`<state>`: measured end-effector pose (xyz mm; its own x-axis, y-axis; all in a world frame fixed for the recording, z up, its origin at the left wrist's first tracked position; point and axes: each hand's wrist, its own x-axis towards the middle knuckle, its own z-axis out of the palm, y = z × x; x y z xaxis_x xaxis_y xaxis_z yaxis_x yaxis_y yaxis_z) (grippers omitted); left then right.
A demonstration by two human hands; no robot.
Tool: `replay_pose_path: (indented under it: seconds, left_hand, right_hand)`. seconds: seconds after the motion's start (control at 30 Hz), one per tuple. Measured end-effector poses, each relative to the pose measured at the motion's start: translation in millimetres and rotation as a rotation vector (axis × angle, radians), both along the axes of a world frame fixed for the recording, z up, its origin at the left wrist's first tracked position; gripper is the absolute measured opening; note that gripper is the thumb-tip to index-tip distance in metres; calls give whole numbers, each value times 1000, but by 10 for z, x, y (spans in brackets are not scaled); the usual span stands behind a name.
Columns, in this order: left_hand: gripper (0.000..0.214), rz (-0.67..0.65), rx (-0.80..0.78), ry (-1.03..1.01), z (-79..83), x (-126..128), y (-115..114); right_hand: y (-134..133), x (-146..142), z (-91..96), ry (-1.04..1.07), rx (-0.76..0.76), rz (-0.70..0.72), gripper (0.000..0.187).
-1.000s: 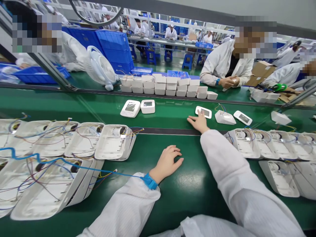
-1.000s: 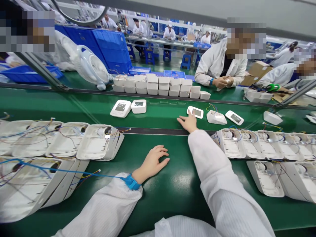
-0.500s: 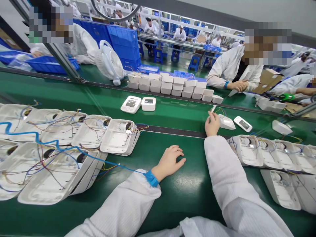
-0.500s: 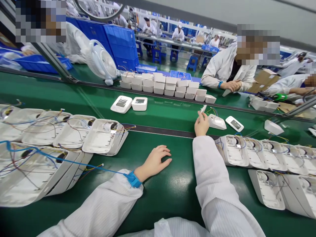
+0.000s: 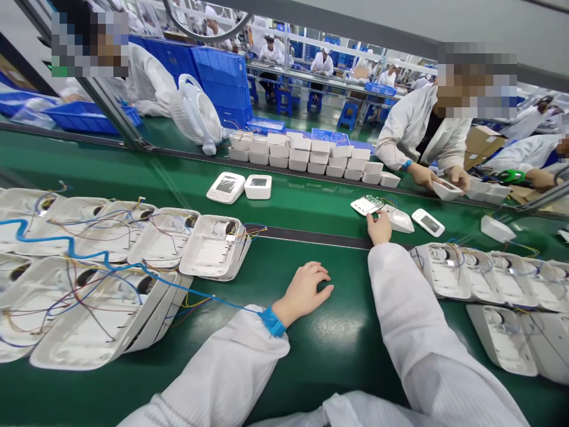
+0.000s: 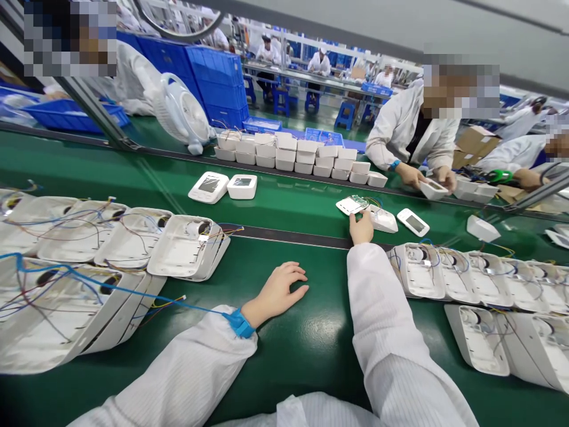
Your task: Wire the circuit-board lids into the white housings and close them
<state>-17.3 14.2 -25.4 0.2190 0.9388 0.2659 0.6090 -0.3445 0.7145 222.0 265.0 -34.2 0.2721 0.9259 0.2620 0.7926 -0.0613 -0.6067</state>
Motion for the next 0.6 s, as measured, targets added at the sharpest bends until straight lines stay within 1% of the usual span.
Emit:
replay_pose_path:
  seconds: [0.1,0.2,0.3,0.43,0.5,0.6]
  left_hand:
    - [17,2,-2,6,8,2,-3]
    - [17,4,-4,13,13,4,-8]
    - [17,10,-5,16,7,2,-11]
    - [17,11,-5,22,-2,-1,-4]
    - [17,17,-3,16,-1,2,3]
    - [15,36,3,4,0,9,12]
  right_hand:
    - [48,-89,42,-76,-73,113,54]
    - [110,-243,54,-151,-125,159,55]
    - [174,-473,36,-214,-112,173,58]
    - [251,-772,13,-273,-123,265,62]
    - [241,-870,4,-294,-137,353,60]
    - [131,-968,-18,-320,-104,546,48]
